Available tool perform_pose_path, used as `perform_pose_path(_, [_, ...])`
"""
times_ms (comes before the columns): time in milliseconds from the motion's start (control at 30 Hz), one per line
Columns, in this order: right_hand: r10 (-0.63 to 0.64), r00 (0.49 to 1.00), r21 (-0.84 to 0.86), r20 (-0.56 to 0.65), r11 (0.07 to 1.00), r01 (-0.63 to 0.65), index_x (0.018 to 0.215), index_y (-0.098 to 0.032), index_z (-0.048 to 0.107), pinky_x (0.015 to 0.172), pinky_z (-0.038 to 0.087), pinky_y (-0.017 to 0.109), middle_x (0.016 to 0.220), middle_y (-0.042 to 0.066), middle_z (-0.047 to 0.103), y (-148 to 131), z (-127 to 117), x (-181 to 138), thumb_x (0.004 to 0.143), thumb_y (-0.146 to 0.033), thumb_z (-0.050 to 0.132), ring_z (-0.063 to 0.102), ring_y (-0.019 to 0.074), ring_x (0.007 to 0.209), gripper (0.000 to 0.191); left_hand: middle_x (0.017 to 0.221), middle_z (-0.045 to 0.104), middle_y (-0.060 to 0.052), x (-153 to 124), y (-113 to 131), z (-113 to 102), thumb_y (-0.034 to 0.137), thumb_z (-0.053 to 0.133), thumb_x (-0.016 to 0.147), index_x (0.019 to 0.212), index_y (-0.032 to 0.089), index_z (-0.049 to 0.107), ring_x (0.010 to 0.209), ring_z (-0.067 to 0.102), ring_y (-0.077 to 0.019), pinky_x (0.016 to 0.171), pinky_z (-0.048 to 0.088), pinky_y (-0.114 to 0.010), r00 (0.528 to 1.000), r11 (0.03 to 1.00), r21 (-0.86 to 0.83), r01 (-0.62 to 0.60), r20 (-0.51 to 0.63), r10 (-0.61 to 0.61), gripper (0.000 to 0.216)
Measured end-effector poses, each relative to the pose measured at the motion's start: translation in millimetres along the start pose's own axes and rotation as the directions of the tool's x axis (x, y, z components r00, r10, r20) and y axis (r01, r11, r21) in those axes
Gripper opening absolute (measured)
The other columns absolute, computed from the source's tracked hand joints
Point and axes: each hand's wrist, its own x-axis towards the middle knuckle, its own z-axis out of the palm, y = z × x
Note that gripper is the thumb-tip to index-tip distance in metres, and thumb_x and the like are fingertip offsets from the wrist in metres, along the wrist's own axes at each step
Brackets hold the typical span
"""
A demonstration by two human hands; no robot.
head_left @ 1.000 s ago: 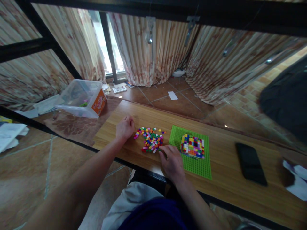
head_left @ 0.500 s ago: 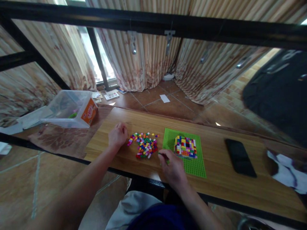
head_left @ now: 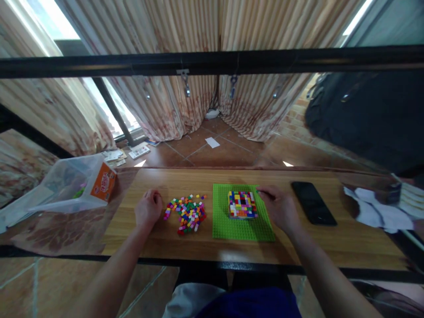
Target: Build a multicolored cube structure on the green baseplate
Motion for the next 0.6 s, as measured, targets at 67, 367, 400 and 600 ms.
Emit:
perform_pose_path(67, [-0.034, 0.998, -0.001, 0.055, 0.999, 0.034, 0.091, -0.020, 0.075, 0.080, 0.053, 0.034, 0.092, 0.007, 0.074, 1.7, 5.6, 4.9, 0.087, -0.030, 0.053, 0.068, 0.0208, 0.085, 0.025, 0.097, 0.071, -0.008, 0.3, 0.1, -0.8, 0.026, 0.043, 0.092, 0.095, 0.019, 0.065, 0.085, 0.065, -0.0222, 0.066, 0.041, -0.030, 1.000, 1.000, 0.009, -0.001, 0.004, 0.001, 0.023])
perform_pose_path(367, [-0.171, 0.931, -0.126, 0.321, 0.967, 0.221, 0.097, -0.022, 0.075, 0.082, 0.052, 0.028, 0.098, 0.007, 0.072, -5.2, 11.1, 14.7, 0.093, -0.019, 0.044, 0.068, 0.0180, 0.090, 0.031, 0.095, 0.071, -0.008, 1.9, -1.4, -0.3, 0.027, 0.044, 0.091, 0.094, 0.019, 0.065, 0.083, 0.065, -0.0220, 0.065, 0.041, -0.029, 1.000, 1.000, 0.011, -0.012, -0.001, 0.012, 0.022])
perform_pose_path(400, [-0.185, 0.918, -0.138, 0.350, 0.959, 0.246, 0.097, -0.021, 0.075, 0.082, 0.052, 0.028, 0.098, 0.007, 0.072, -5.8, 10.7, 16.0, 0.094, -0.019, 0.043, 0.068, 0.0179, 0.089, 0.032, 0.095, 0.071, -0.008, 1.7, -0.9, -0.8, 0.027, 0.044, 0.091, 0.094, 0.019, 0.065, 0.083, 0.065, -0.0220, 0.064, 0.041, -0.029, 1.000, 1.000, 0.013, -0.011, 0.000, 0.011, 0.022])
perform_pose_path(600, [-0.244, 0.853, -0.196, 0.462, 0.910, 0.366, 0.103, -0.019, 0.075, 0.081, 0.052, 0.028, 0.096, 0.008, 0.071, -4.3, 10.0, 20.1, 0.092, -0.011, 0.041, 0.066, 0.0184, 0.086, 0.036, 0.095, 0.070, -0.008, 1.0, 1.7, -3.1, 0.027, 0.043, 0.091, 0.093, 0.020, 0.064, 0.083, 0.065, -0.0224, 0.064, 0.040, -0.030, 1.000, 1.000, 0.009, -0.006, 0.013, 0.006, 0.022])
